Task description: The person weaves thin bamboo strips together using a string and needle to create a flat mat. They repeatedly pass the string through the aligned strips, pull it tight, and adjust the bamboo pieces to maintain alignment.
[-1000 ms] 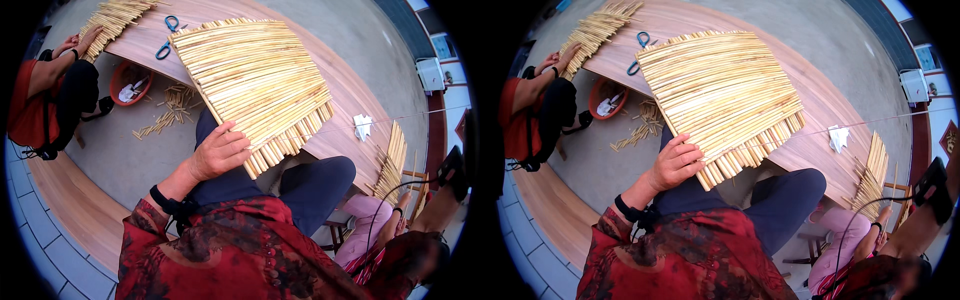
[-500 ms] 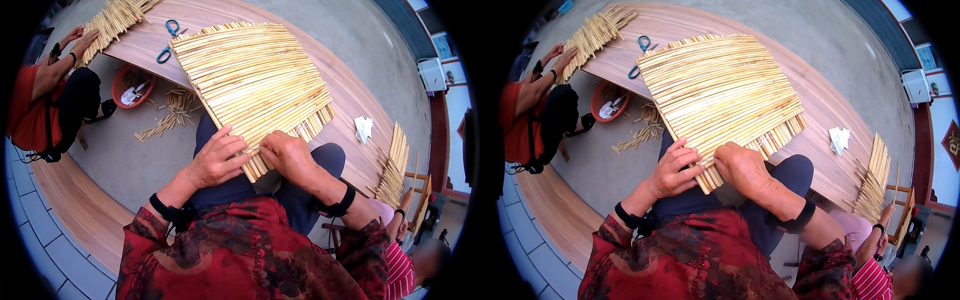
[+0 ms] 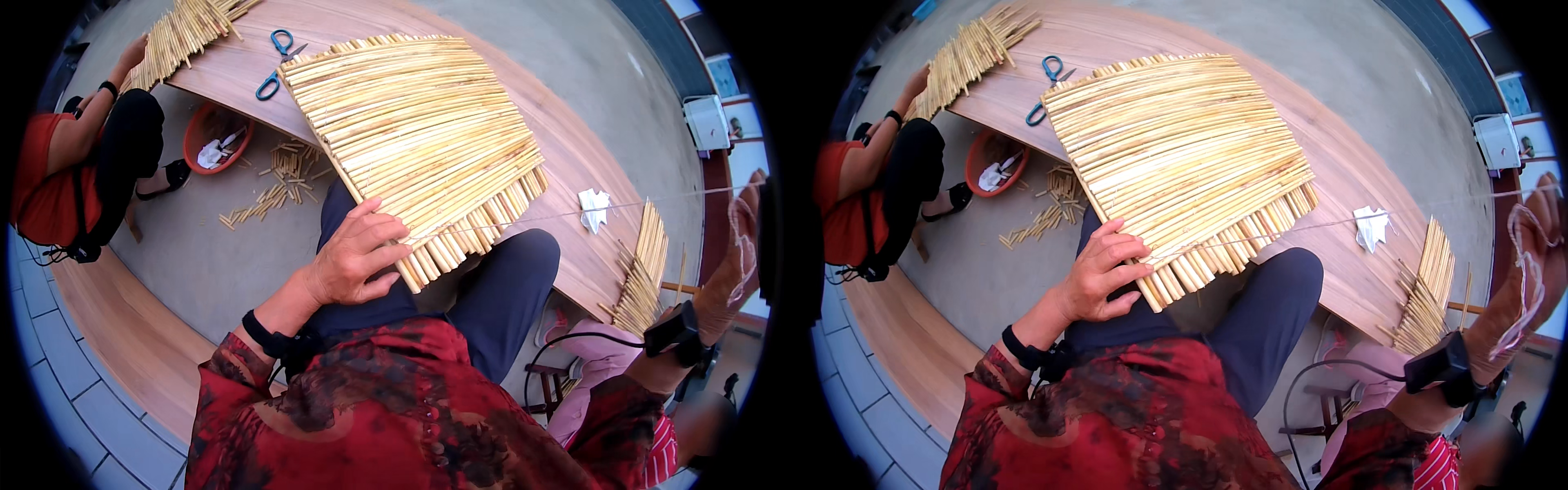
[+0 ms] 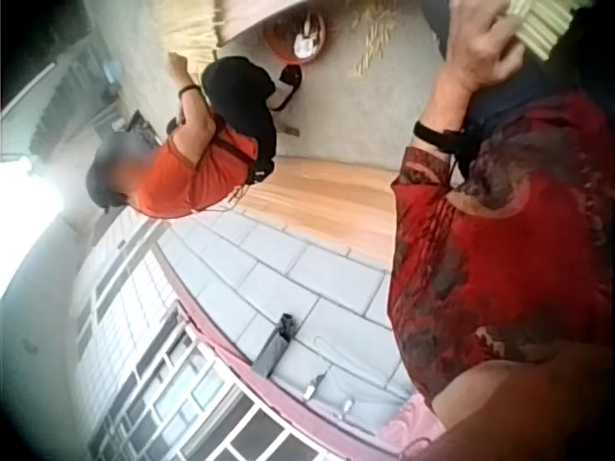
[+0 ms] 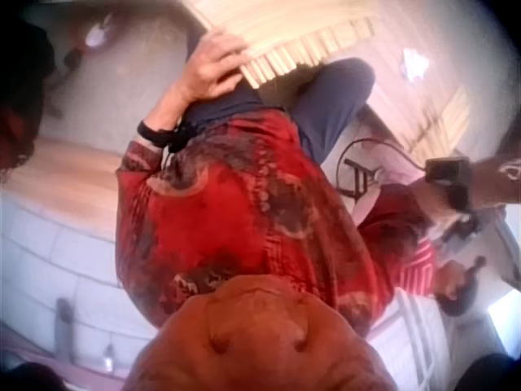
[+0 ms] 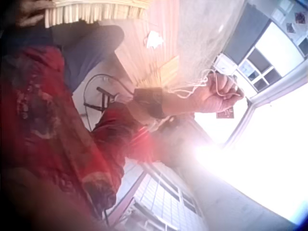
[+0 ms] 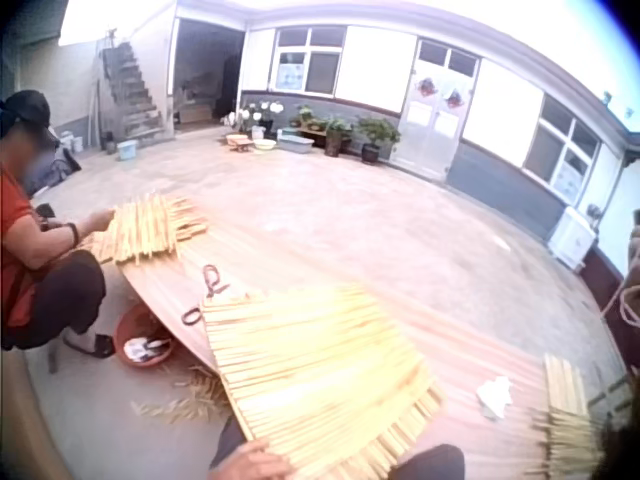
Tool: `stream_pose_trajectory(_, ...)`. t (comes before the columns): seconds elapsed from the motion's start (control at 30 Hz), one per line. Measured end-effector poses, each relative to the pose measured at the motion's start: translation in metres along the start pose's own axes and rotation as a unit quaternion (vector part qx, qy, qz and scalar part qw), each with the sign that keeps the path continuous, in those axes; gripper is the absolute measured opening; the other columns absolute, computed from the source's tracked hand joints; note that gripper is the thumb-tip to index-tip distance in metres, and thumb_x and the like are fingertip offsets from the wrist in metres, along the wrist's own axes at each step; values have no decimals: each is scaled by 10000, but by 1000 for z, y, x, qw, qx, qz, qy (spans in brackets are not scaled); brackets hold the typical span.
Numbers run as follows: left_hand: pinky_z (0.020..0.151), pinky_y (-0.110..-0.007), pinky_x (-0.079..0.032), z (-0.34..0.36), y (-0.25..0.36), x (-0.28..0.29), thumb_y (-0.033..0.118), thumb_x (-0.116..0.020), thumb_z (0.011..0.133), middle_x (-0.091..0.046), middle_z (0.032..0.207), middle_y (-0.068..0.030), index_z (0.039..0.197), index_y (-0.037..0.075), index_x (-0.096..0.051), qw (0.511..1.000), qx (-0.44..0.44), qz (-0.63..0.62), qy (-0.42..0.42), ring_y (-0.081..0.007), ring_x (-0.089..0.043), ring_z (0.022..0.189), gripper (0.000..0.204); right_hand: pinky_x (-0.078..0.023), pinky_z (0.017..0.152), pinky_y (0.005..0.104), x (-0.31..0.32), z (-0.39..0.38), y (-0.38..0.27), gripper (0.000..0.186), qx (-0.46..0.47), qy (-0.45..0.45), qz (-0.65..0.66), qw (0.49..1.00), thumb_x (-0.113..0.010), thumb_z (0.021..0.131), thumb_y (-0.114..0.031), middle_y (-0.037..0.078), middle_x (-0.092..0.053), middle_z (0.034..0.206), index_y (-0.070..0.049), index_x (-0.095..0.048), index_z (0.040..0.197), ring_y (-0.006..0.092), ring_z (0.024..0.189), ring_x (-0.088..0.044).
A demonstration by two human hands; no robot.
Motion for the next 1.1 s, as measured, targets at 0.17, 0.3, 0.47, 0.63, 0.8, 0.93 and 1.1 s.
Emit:
stream_pose_trajectory(0.17,1028,-505,-398,13,0,-5,65,-723,751,-605,1073,-117,1153,35,-583,997,64,-25,22,-315,-568,1058,427,-266,422,166,-2,-52,56,237,-101,-38,-157,982,-569,986,-176,-27,-413,774,-15,-507,1149,15,567,-339)
stream_pose_trajectory(0.3,819,-425,-427,37,15,-6,88,-758,737,-565,969,-135,1139,37,-595,985,146,94,8,-329,-546,910,436,-271,417,189,-1,-57,130,157,-209,-50,-400,891,-580,976,-148,-58,-435,636,-46,-622,1088,20,490,-342)
stream_pose_trajectory(0.47,839,-364,-468,19,7,1,17,-691,812,-575,994,-109,1144,18,-591,974,187,16,124,-268,-572,949,346,-518,637,387,-37,-96,190,259,-24,-184,-693,696,-656,882,-115,157,-663,884,-91,-650,1139,327,714,-657)
stream_pose_trajectory(0.63,860,-311,-542,-38,-15,-6,11,-559,953,-610,1068,-90,1179,-22,-547,766,417,-419,250,-187,-622,1036,229,-531,705,425,-59,-142,269,345,-99,-367,-611,694,-727,816,-187,146,-682,931,-94,-633,1135,343,842,-668)
stream_pose_trajectory(0.8,935,-381,-528,-25,-8,-23,186,-524,1011,-608,1244,-161,1285,-21,-512,660,443,-591,140,-239,-630,1109,344,-532,691,415,-70,-167,277,676,-46,-440,-621,647,-798,750,-278,157,-677,957,-64,-487,1311,327,866,-676)
stream_pose_trajectory(0.93,943,-390,-525,-14,-13,-30,204,-513,1013,-611,1248,-160,1321,-25,-498,594,417,-671,149,-239,-633,1109,383,-532,675,396,-73,-179,266,736,-86,-425,-653,621,-819,733,-310,157,-663,922,-56,-478,1333,318,834,-671)
stream_pose_trajectory(1.1,943,-391,-526,28,0,-10,176,-509,1003,-628,1208,-156,1299,-39,-497,626,325,-697,129,-235,-649,1070,366,-510,586,364,-75,-161,247,521,135,-354,-693,614,-796,757,-224,109,-629,777,-74,-593,1212,289,684,-641)
Point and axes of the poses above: each hand's wrist, its own z-axis towards the middle knuckle, its own x-axis out of the back of the hand, y = z × x, the point moved 4 cm from there along z, towards the middle knuckle
